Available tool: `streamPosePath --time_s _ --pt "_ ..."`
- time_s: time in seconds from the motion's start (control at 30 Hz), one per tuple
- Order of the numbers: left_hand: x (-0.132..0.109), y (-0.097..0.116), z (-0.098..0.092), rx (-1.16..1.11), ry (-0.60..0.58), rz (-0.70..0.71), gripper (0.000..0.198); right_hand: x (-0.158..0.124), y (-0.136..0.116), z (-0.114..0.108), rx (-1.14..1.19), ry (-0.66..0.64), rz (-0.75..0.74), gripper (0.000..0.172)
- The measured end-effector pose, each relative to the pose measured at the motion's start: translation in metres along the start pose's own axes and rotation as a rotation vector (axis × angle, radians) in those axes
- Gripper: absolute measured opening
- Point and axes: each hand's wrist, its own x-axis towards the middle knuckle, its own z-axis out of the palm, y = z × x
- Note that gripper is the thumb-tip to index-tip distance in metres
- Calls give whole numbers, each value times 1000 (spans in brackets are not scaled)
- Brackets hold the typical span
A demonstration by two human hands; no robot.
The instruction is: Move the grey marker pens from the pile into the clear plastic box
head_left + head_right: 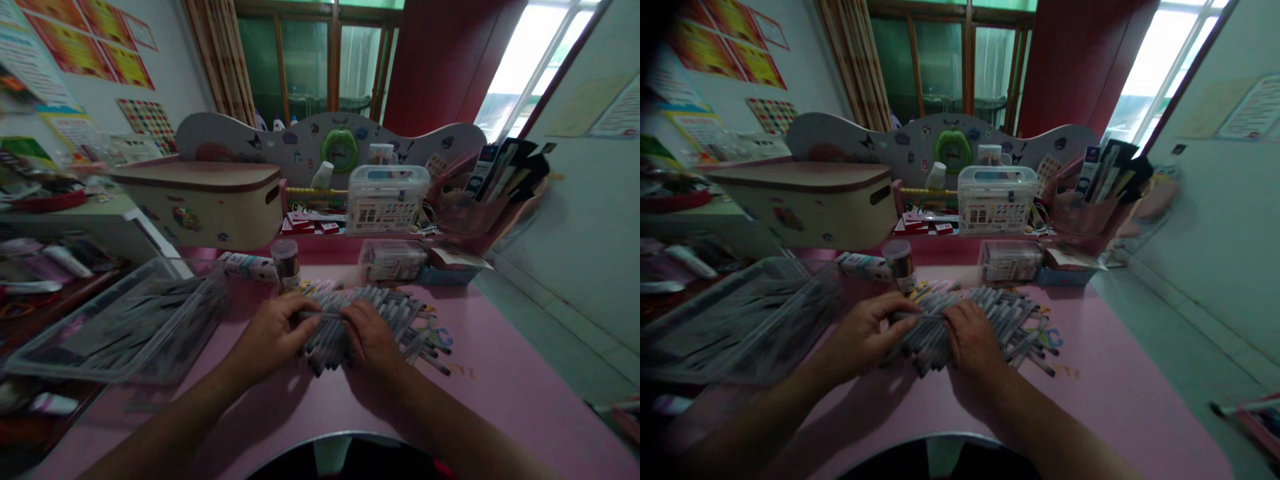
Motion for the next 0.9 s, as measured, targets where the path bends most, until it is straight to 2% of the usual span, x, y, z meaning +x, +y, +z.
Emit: streamPosePath --time_s 0.1,0.17,0.27,0.37,0.5,0.7,0.9 --pt "0 -5 25 -517 98 -175 28 1 -10 0 302 -24 176 26" --pt "0 -10 45 -741 116 -229 33 2 -15 0 540 -89 269 29" --pt "-1 -16 71 -834 141 -254 30 2 -17 2 771 -144 346 32" --pt "-2 -21 84 -904 186 -255 24 2 -13 7 967 -176 430 35" --pt "-1 -28 87 -971 188 -253 19 0 -7 13 1069 -191 480 39" --pt "-4 -31 82 -837 198 -211 19 2 -10 11 945 -189 457 38" --pt "-5 -29 82 -911 178 -261 19 2 -8 16 1149 -224 521 42"
